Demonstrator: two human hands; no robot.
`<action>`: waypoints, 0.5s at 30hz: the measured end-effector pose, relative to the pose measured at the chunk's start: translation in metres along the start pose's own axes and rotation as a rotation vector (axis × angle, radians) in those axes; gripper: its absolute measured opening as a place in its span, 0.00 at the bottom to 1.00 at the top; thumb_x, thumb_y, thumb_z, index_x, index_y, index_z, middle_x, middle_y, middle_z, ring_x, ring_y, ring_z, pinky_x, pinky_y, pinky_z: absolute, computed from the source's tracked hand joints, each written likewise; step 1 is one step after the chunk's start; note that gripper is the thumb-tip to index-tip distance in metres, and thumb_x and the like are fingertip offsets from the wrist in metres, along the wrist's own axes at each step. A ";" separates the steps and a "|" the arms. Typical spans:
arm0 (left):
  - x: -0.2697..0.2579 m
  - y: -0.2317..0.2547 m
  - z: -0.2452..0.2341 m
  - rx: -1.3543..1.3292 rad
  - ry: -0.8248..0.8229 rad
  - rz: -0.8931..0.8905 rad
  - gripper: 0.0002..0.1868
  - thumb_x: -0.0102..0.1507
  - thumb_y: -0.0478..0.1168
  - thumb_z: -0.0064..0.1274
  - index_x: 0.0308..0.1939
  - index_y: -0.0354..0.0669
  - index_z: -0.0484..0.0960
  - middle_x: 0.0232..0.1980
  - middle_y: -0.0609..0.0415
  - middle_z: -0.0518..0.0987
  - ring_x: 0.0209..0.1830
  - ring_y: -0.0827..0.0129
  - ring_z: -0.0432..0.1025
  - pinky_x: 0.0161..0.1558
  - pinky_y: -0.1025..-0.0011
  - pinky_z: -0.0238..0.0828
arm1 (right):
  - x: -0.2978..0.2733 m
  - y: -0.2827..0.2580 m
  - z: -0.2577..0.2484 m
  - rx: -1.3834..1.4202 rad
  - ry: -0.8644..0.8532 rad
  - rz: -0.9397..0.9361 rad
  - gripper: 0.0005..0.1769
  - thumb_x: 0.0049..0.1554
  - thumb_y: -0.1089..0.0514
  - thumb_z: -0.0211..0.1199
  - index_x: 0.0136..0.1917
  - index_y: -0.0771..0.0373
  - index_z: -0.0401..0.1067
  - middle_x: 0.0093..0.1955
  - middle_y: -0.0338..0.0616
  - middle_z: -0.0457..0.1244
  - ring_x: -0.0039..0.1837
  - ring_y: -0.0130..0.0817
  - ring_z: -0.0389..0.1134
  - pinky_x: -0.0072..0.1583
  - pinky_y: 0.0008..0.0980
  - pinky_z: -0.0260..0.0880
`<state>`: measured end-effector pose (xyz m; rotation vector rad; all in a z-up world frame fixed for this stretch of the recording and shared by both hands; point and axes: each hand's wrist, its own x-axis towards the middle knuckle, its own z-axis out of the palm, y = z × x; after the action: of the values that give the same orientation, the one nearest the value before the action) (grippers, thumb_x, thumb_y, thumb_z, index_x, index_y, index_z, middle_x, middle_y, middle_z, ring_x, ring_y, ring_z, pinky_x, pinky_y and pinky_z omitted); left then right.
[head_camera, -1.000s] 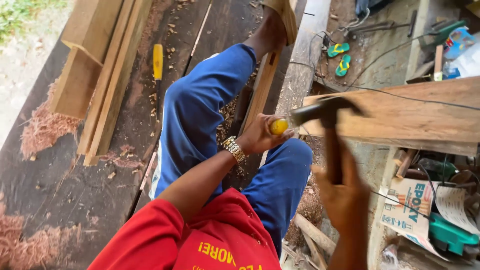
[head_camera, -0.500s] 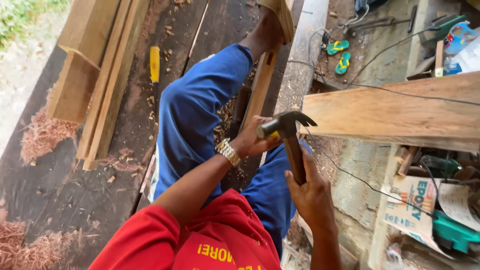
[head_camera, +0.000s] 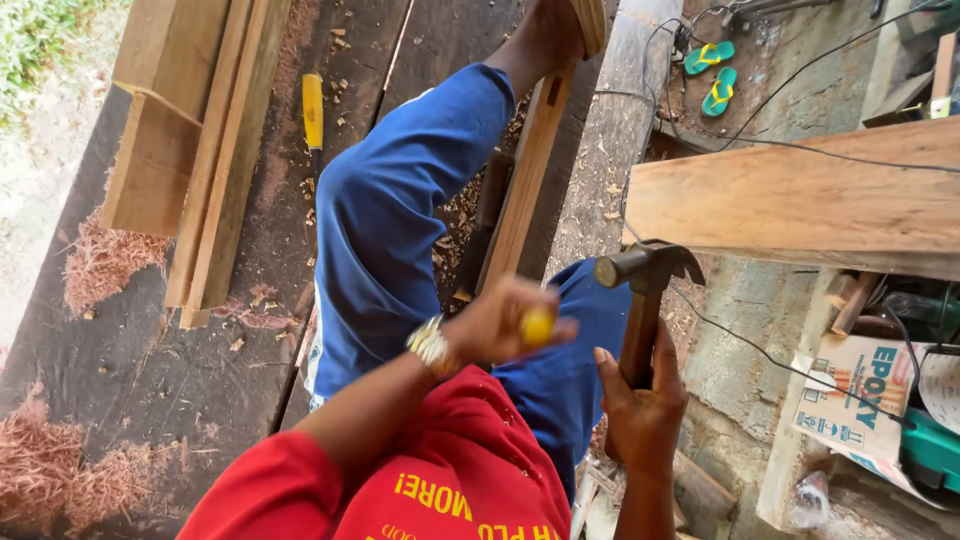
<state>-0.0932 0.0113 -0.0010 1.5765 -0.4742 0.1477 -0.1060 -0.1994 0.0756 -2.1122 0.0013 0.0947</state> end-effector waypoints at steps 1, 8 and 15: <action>0.024 -0.017 -0.006 0.021 0.112 -0.071 0.21 0.65 0.45 0.64 0.25 0.44 0.69 0.25 0.57 0.69 0.24 0.72 0.63 0.28 0.67 0.59 | 0.000 0.000 0.003 -0.017 0.009 0.007 0.40 0.53 0.62 0.71 0.76 0.59 0.62 0.35 0.33 0.62 0.30 0.20 0.59 0.31 0.25 0.61; 0.134 -0.182 -0.027 -0.068 0.453 -0.531 0.16 0.60 0.55 0.62 0.34 0.48 0.79 0.26 0.64 0.78 0.22 0.81 0.70 0.26 0.77 0.71 | -0.011 -0.003 0.000 -0.045 0.021 0.009 0.39 0.52 0.62 0.72 0.75 0.59 0.64 0.31 0.35 0.61 0.29 0.21 0.59 0.31 0.27 0.61; 0.100 -0.074 -0.039 -0.457 0.099 -0.585 0.19 0.63 0.55 0.64 0.34 0.46 0.74 0.23 0.65 0.69 0.17 0.84 0.61 0.18 0.79 0.57 | -0.009 0.012 -0.011 -0.076 0.057 0.078 0.37 0.53 0.61 0.72 0.74 0.61 0.64 0.34 0.34 0.61 0.30 0.22 0.60 0.31 0.27 0.61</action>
<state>0.0329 0.0287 -0.0292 1.1912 0.0473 -0.3100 -0.1148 -0.2154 0.0719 -2.1902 0.1154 0.0817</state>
